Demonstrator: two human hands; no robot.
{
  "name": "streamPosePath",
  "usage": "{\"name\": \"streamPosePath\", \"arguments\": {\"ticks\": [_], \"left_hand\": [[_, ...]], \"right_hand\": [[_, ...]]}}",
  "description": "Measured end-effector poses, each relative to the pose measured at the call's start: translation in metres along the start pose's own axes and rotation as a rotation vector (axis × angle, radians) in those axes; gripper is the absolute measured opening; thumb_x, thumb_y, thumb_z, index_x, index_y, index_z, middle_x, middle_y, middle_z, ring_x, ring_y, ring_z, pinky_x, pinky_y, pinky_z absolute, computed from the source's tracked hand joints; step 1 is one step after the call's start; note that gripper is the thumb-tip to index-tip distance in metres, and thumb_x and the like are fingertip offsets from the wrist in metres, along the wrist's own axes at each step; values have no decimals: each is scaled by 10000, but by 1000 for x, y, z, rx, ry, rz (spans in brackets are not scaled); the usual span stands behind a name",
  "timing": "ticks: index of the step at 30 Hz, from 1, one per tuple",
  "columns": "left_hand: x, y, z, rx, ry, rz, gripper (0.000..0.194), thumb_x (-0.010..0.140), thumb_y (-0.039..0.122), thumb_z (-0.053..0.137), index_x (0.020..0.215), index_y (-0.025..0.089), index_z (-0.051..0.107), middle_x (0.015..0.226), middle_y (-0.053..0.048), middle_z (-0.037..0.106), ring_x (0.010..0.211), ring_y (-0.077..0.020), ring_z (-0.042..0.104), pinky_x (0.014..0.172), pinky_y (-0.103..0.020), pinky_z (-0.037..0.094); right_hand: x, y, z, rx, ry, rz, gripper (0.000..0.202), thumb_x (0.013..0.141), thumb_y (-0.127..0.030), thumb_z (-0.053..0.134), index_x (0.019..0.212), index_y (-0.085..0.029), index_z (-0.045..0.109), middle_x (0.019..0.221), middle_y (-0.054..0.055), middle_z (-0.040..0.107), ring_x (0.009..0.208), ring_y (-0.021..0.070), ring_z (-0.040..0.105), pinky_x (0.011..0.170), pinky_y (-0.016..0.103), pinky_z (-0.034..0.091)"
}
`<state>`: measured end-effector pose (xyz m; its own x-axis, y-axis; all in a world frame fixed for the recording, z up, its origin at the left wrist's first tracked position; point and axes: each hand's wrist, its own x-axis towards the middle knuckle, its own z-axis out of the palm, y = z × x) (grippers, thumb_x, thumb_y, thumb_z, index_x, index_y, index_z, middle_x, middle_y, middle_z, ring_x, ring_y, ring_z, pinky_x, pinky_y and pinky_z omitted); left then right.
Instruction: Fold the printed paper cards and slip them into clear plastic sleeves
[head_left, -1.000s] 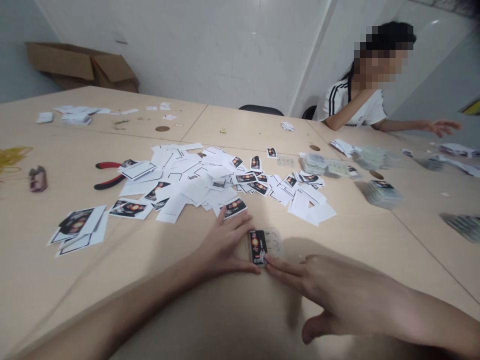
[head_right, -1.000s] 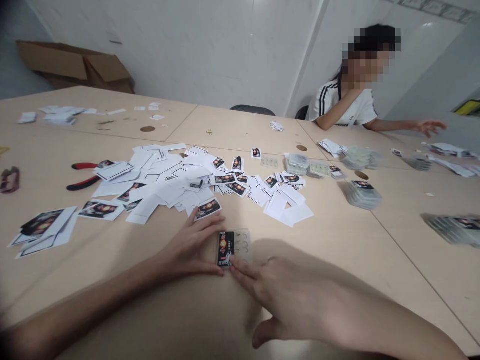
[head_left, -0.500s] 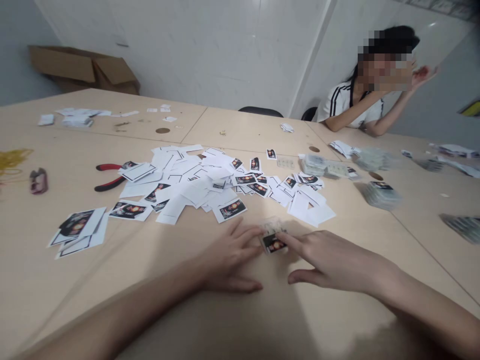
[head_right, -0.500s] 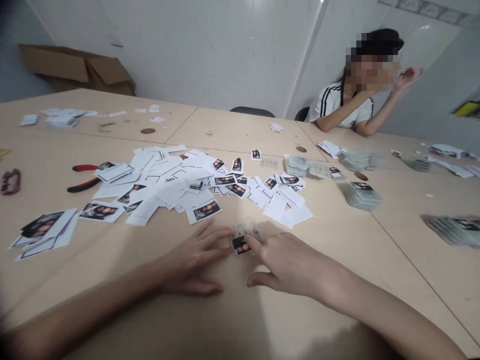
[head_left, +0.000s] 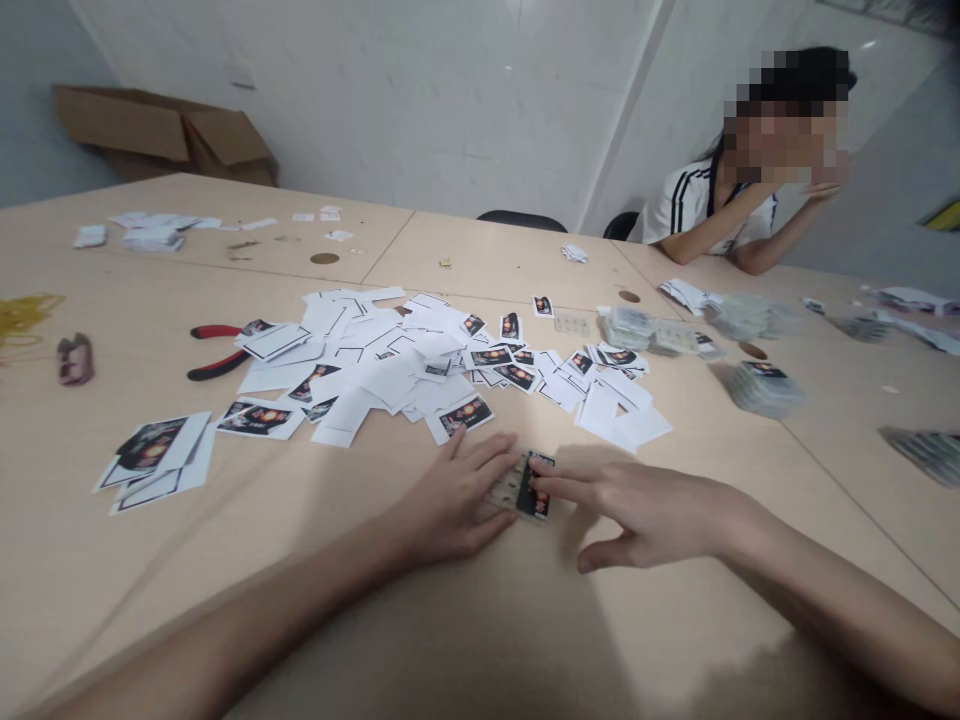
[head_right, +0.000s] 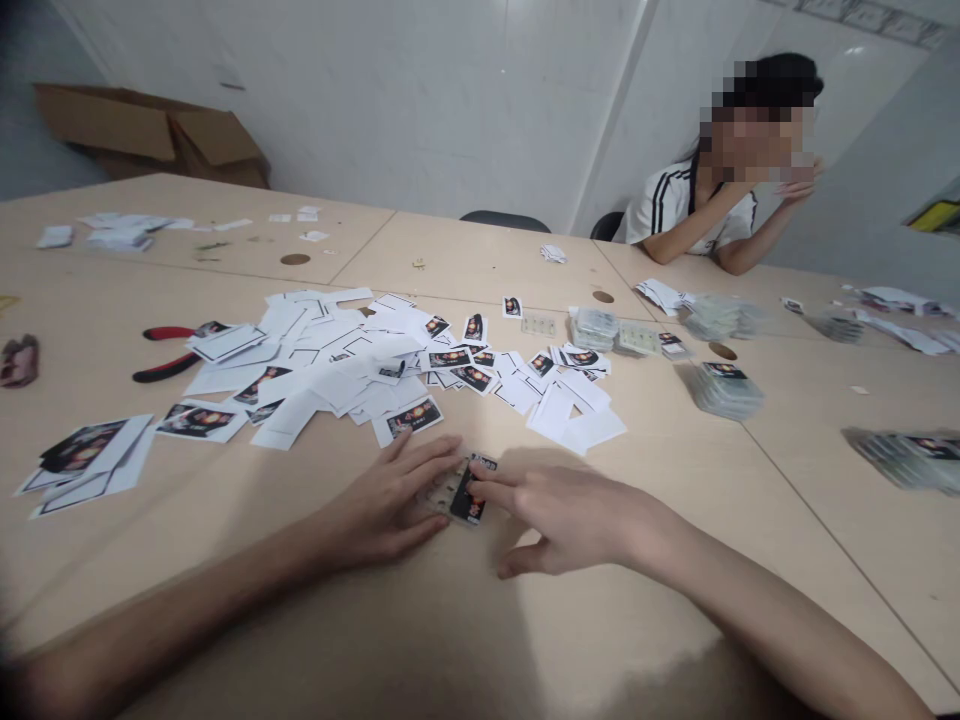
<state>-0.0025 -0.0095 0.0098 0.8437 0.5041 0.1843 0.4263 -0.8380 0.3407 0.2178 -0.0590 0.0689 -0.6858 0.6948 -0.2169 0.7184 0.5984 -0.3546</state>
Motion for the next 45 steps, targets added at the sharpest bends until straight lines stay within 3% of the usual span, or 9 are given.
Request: {"name": "streamPosePath", "arguments": {"ticks": [5,11,18,23,29,32,35,40,45], "left_hand": [[1,2,0,16,32,-17,443,753,387,471,1133,168,406,1196,-121,463,1157,-231,370,1010,-502,53],[1,2,0,12,59,-27,392,737,368,490,1076,177,447,1148,-96,493,1122,-217,405,1022,-473,-19],[0,-1,2,-1,92,11,394,723,371,517,1056,174,442,1111,-99,494,1102,-214,416,1018,-467,54],[2,-2,1,14,106,1,446,695,452,530,1042,181,458,1078,-97,503,1069,-235,433,989,-488,137],[0,4,-7,12,82,143,298,720,419,480,880,178,554,835,-41,589,871,-190,535,1020,-500,2],[-3,10,-6,-25,18,306,283,710,382,495,895,178,557,837,-33,602,870,-180,539,1036,-475,6],[-4,14,-2,-11,25,356,231,712,342,497,849,168,563,841,-32,606,843,-168,547,1043,-461,50],[-2,6,-4,98,261,175,139,759,179,426,807,182,556,917,-41,598,934,-159,520,1022,-422,174],[1,-4,-9,169,252,-46,296,762,131,375,1035,175,479,1170,-93,482,1160,-206,365,1006,-462,177]], "right_hand": [[2,-20,27,-69,41,41,844,668,-433,583,1324,-91,177,1331,177,280,1074,281,439,834,367,395],[9,-45,56,-249,25,137,1057,505,-602,613,1296,-13,232,1306,238,281,831,320,556,612,401,451],[1,-29,9,-72,4,-132,675,690,-552,499,1245,-190,367,1214,107,471,859,206,560,697,294,407],[1,-22,-7,-61,68,-52,544,742,-521,462,1169,-184,457,1054,100,576,818,197,567,672,285,392],[4,-14,5,-186,111,86,626,749,-552,422,1220,-139,395,769,80,639,674,208,586,550,277,387],[10,-2,9,-306,160,161,578,778,-483,431,1212,-104,395,894,120,625,695,221,593,555,300,415],[18,10,12,-380,250,139,537,779,-444,450,1205,-121,395,1166,142,492,902,255,547,670,347,438],[33,13,29,-419,401,253,640,722,-574,430,1181,-130,403,1187,175,426,986,310,451,735,423,399],[41,-1,49,-361,467,312,464,757,-426,459,1129,-150,440,1048,152,472,950,269,442,772,393,356]]}}
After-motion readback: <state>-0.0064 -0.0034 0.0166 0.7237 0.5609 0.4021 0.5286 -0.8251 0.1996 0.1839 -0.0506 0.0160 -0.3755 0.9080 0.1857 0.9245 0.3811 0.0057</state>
